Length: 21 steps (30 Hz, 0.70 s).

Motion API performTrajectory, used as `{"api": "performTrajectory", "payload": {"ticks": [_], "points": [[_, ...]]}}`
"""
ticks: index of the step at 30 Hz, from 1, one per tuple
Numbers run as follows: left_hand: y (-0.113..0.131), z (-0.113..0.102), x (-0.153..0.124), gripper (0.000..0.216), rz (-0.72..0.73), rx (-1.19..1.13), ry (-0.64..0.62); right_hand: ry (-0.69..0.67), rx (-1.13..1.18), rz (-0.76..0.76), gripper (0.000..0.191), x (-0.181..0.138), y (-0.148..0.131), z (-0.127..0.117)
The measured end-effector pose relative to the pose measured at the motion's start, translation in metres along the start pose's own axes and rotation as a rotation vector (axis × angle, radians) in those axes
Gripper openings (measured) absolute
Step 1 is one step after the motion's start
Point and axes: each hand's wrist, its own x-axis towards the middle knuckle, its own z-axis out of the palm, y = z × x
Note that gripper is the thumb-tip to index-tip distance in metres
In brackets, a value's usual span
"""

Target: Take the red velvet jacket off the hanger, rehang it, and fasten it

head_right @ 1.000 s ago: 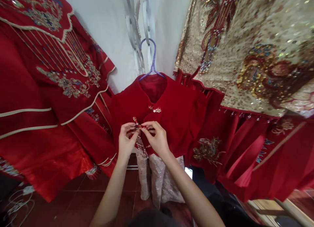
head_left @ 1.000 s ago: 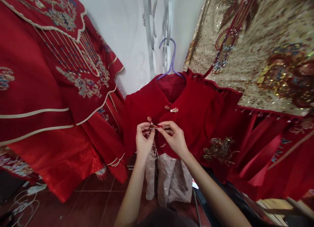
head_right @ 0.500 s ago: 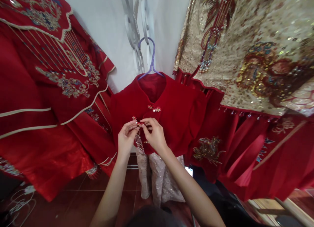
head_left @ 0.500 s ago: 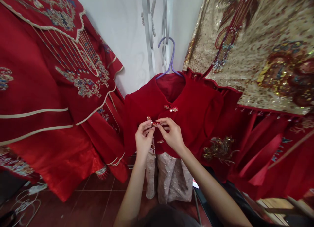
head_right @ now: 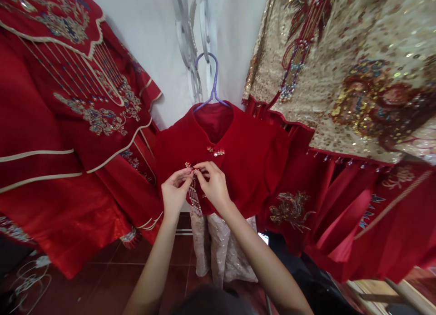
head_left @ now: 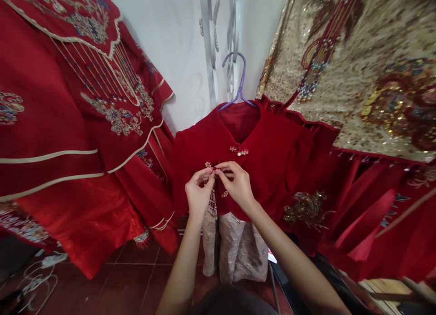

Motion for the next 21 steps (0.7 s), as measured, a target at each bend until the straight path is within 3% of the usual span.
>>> {"api": "performTrajectory", "payload": {"ticks": [6,10,13,17,21], "points": [[0.001,-0.005,0.008,0.020,-0.002,0.062,-0.054,-0.017,0.003,-0.006,0.015,0.002,0.002,0.002],[0.003,-0.007,0.014,0.013,0.071,0.117,-0.147,0.003,0.011,0.013,0.016,0.004,0.003,0.002],[-0.003,-0.007,0.010,0.015,0.091,0.076,-0.126,-0.024,0.032,0.049,0.018,0.000,0.005,-0.005],[-0.025,-0.006,-0.015,0.015,0.037,0.048,-0.003,0.000,0.065,0.175,0.019,-0.025,0.022,-0.017],[-0.052,0.001,-0.054,0.013,-0.088,0.063,-0.049,0.050,0.045,0.301,0.022,-0.062,0.050,-0.009]]}}
